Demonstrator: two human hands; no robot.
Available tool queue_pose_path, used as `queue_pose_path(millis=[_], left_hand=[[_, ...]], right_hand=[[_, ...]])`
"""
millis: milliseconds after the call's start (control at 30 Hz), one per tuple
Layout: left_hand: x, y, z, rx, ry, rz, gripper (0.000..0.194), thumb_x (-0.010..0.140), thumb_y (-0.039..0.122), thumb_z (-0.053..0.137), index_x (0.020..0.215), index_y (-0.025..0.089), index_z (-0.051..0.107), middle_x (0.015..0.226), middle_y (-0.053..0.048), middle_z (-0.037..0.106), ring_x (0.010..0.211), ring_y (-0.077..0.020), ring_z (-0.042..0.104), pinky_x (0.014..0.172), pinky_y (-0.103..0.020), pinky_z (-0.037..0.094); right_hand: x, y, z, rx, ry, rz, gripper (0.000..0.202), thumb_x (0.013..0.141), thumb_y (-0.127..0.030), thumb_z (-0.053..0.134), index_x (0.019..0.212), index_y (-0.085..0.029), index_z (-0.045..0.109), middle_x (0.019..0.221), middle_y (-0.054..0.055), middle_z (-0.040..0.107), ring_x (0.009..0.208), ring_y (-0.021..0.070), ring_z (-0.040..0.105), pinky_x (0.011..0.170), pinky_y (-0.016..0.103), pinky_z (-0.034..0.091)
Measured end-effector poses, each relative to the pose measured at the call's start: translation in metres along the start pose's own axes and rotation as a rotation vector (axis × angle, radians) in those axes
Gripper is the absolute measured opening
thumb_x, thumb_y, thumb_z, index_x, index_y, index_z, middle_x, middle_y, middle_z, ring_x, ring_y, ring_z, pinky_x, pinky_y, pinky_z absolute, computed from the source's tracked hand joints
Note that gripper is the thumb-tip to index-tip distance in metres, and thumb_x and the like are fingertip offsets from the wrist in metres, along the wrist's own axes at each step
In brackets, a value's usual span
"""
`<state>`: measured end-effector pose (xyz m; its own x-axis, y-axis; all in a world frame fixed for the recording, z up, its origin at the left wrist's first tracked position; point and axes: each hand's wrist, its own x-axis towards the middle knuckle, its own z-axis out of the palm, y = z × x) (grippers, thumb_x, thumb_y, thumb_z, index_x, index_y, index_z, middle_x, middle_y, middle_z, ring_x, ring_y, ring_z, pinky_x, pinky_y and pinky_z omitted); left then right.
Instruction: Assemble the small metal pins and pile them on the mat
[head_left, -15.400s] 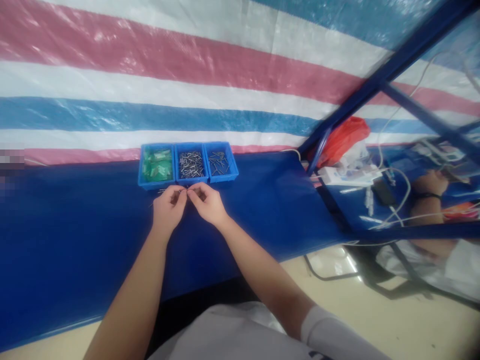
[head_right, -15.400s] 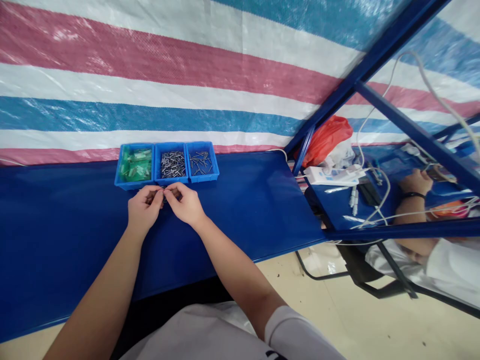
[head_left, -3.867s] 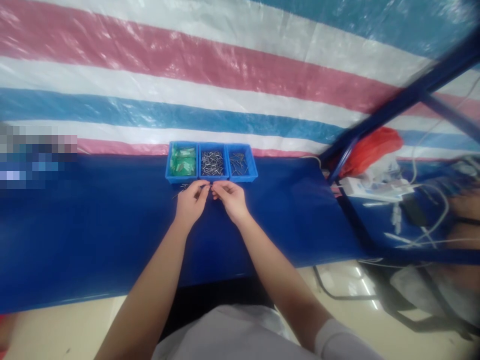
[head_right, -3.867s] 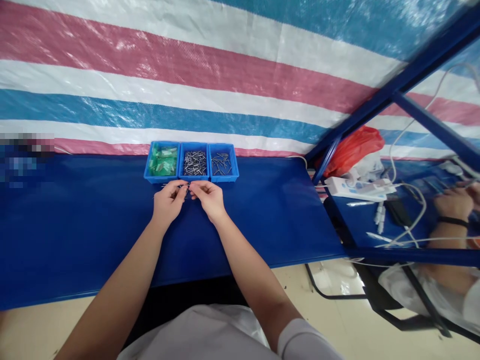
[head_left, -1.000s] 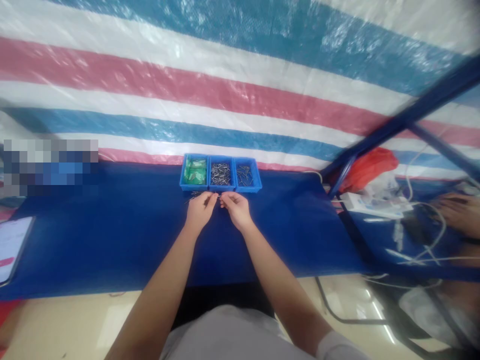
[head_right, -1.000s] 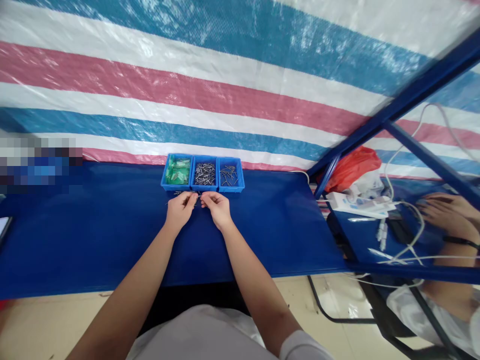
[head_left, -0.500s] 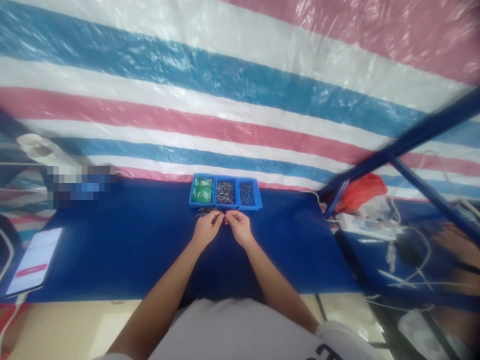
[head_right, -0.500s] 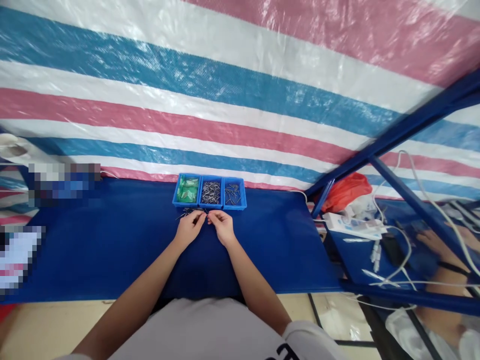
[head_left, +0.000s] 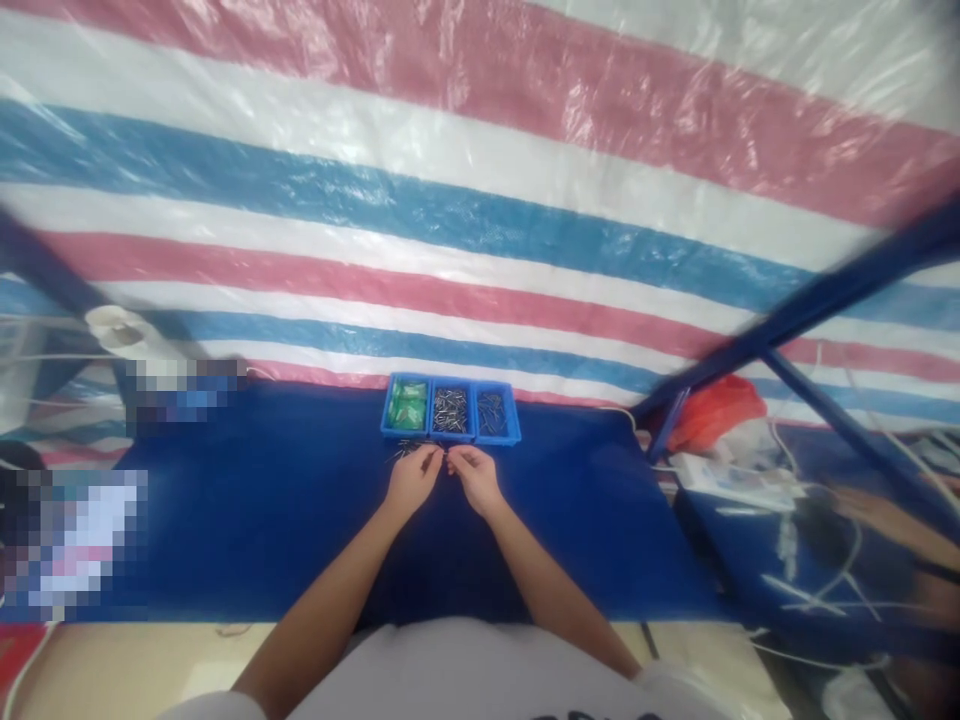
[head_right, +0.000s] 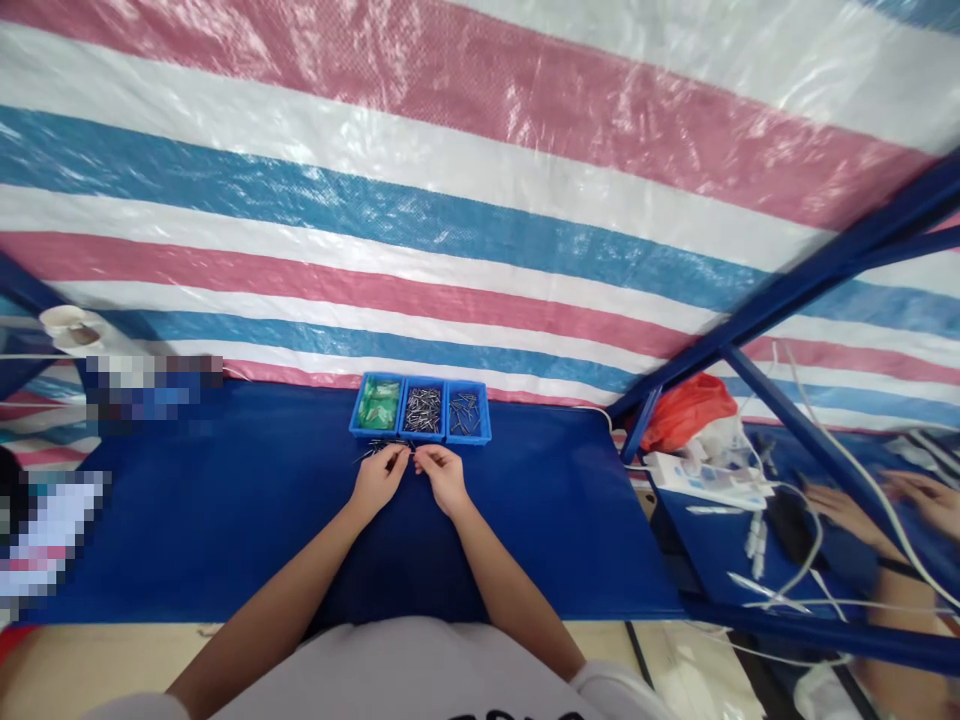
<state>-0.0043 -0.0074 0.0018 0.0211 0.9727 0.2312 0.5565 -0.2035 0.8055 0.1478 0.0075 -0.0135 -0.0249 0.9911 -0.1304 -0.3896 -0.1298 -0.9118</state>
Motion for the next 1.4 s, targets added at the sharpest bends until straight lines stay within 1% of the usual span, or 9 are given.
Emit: queue_pose_path(millis=[233, 467, 733, 867, 1133, 1300, 1400], left_hand=[[-0.001, 0.003, -0.002, 0.018, 0.003, 0.015, 0.03, 0.1, 0.042, 0.05, 0.097, 0.023, 0.073, 0.083, -0.001, 0.076, 0.072, -0.0141, 0.068, 0.071, -0.025, 0.049], [-0.001, 0.004, -0.002, 0.053, -0.005, 0.034, 0.03, 0.099, 0.042, 0.051, 0.096, 0.023, 0.074, 0.082, -0.001, 0.076, 0.07, -0.0139, 0.068, 0.068, -0.024, 0.048], [-0.001, 0.004, -0.002, 0.067, 0.015, 0.056, 0.03, 0.099, 0.042, 0.051, 0.099, 0.023, 0.074, 0.089, -0.003, 0.078, 0.074, -0.0149, 0.07, 0.072, -0.025, 0.05], [0.0, 0.004, -0.001, 0.079, 0.011, 0.057, 0.031, 0.099, 0.043, 0.05, 0.098, 0.023, 0.074, 0.084, -0.002, 0.077, 0.071, -0.0145, 0.069, 0.069, -0.025, 0.049], [0.0, 0.007, -0.001, 0.09, 0.016, 0.059, 0.029, 0.099, 0.04, 0.052, 0.098, 0.022, 0.074, 0.084, -0.003, 0.077, 0.07, -0.0143, 0.069, 0.07, -0.024, 0.048], [-0.001, 0.006, -0.001, 0.111, 0.029, 0.051, 0.03, 0.099, 0.041, 0.051, 0.094, 0.022, 0.074, 0.078, -0.002, 0.074, 0.068, -0.0135, 0.066, 0.067, -0.024, 0.045], [-0.001, 0.006, -0.001, 0.107, 0.027, 0.059, 0.031, 0.099, 0.041, 0.051, 0.093, 0.022, 0.074, 0.077, -0.002, 0.074, 0.067, -0.0135, 0.065, 0.067, -0.024, 0.045]], right_hand=[[0.0, 0.0, -0.003, 0.003, -0.017, -0.012, 0.027, 0.069, -0.04, 0.089, 0.083, -0.02, 0.076, 0.074, 0.002, 0.072, 0.06, 0.0129, 0.06, 0.063, 0.03, 0.05], [-0.001, -0.001, -0.004, 0.03, -0.003, 0.001, 0.028, 0.067, -0.039, 0.09, 0.082, -0.019, 0.076, 0.071, 0.001, 0.071, 0.059, 0.0125, 0.059, 0.062, 0.029, 0.049], [-0.004, -0.005, -0.004, 0.04, -0.017, 0.012, 0.025, 0.067, -0.036, 0.09, 0.08, -0.019, 0.076, 0.071, 0.001, 0.07, 0.06, 0.013, 0.059, 0.063, 0.03, 0.049], [-0.003, -0.006, -0.004, 0.052, -0.016, 0.012, 0.025, 0.066, -0.037, 0.09, 0.08, -0.02, 0.077, 0.071, 0.001, 0.07, 0.061, 0.013, 0.058, 0.063, 0.03, 0.049], [-0.001, -0.01, -0.002, 0.061, -0.02, 0.021, 0.026, 0.066, -0.035, 0.09, 0.081, -0.02, 0.077, 0.07, 0.001, 0.07, 0.061, 0.013, 0.058, 0.064, 0.031, 0.049], [-0.003, -0.011, -0.001, 0.054, -0.02, 0.006, 0.028, 0.065, -0.037, 0.091, 0.081, -0.02, 0.076, 0.073, 0.001, 0.071, 0.062, 0.0131, 0.058, 0.065, 0.031, 0.05], [-0.005, -0.012, 0.0, 0.048, -0.019, -0.002, 0.028, 0.065, -0.037, 0.091, 0.081, -0.02, 0.076, 0.072, 0.001, 0.071, 0.062, 0.0128, 0.058, 0.065, 0.031, 0.05]])
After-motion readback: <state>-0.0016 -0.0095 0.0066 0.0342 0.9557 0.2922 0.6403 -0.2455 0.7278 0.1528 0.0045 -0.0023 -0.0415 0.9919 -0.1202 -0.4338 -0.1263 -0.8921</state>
